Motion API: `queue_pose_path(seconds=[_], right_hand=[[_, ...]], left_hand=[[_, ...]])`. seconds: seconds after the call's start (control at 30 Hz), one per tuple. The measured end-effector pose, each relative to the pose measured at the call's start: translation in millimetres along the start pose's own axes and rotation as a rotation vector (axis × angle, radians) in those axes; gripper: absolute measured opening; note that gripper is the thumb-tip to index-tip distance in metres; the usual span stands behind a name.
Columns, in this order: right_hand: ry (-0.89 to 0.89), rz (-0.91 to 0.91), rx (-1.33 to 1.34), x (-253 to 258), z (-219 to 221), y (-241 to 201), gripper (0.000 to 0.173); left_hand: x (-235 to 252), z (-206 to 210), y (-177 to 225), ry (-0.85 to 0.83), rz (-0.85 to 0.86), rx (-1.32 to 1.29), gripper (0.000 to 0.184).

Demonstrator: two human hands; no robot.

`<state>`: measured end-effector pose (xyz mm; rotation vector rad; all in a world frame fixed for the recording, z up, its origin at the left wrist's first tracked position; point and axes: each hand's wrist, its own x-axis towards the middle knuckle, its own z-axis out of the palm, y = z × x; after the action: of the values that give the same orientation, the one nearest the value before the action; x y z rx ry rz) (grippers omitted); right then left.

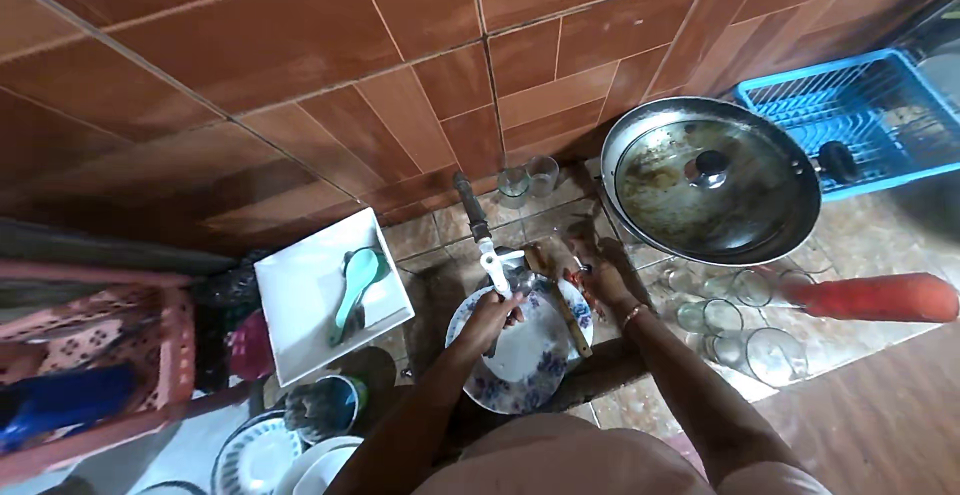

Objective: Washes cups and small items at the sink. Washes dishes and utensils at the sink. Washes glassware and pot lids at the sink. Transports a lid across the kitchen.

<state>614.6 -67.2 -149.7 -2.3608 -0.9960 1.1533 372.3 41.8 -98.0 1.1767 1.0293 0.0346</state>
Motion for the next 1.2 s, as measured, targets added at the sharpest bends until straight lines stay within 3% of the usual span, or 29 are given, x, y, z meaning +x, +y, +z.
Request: queue_pose_path(seconds=[0.17, 0.27, 0.43, 0.53, 0.63, 0.73, 0.8, 0.87, 0.97, 1.0, 1.07, 1.2], right_hand=[[-0.233, -0.426, -0.164, -46.3, 26.0, -53.2, 0.033], [-0.303, -0.514, -0.198, -57.2, 36.4, -87.8, 0.031], [-0.227, -0.358, 0.004, -70.8, 40.2, -131.7, 0.034], [-0.258, -0.468, -0.055, -58.9, 64.4, -134.0, 0.038], [-0.392, -0.613, -0.044, -48.0, 74.5, -124.3, 0.034], [-0.548, -0.503, 0.371, -48.4, 70.1, -110.5, 0.036], [-0.424, -0.350, 0.514, -40.7, 65.0, -92.7, 0.036], [-0.203, -0.201, 0.168, -23.4, 58.2, -67.8, 0.038], [-0.154, 0.018, -0.335, -4.7, 68.1, -21.7, 0.065], [-0.122, 0.049, -0.382, -3.4, 76.0, -9.1, 0.073], [-0.088, 0.081, -0.417, -8.8, 85.7, -1.3, 0.069], [-0.098, 0.141, -0.362, -8.8, 82.8, -7.0, 0.074]], left_hand=[[-10.8, -1.3, 4.6, 0.077, 0.249, 0.453, 0.040], [-23.8, -4.3, 14.4, 0.097, 0.196, 0.669, 0.046], [-38.8, -24.9, -7.3, 0.123, 0.115, 0.306, 0.040], [-52.4, -36.7, -20.9, 0.174, 0.044, 0.166, 0.039], [-65.5, -47.9, -24.1, 0.191, -0.071, 0.304, 0.045], [-79.9, -67.4, -19.2, 0.175, -0.066, 0.583, 0.050], [-97.1, -81.3, 2.5, 0.251, -0.018, 0.609, 0.050], [-109.1, -101.1, 31.0, 0.397, 0.029, 0.623, 0.049], [-97.5, -147.0, 56.8, 0.596, 0.053, 0.681, 0.044], [-84.3, -165.1, 58.1, 0.654, 0.039, 0.695, 0.044], [-51.7, -200.8, 47.8, 0.726, -0.020, 0.707, 0.043], [-14.2, -230.1, 25.9, 0.633, -0.175, 0.839, 0.051]])
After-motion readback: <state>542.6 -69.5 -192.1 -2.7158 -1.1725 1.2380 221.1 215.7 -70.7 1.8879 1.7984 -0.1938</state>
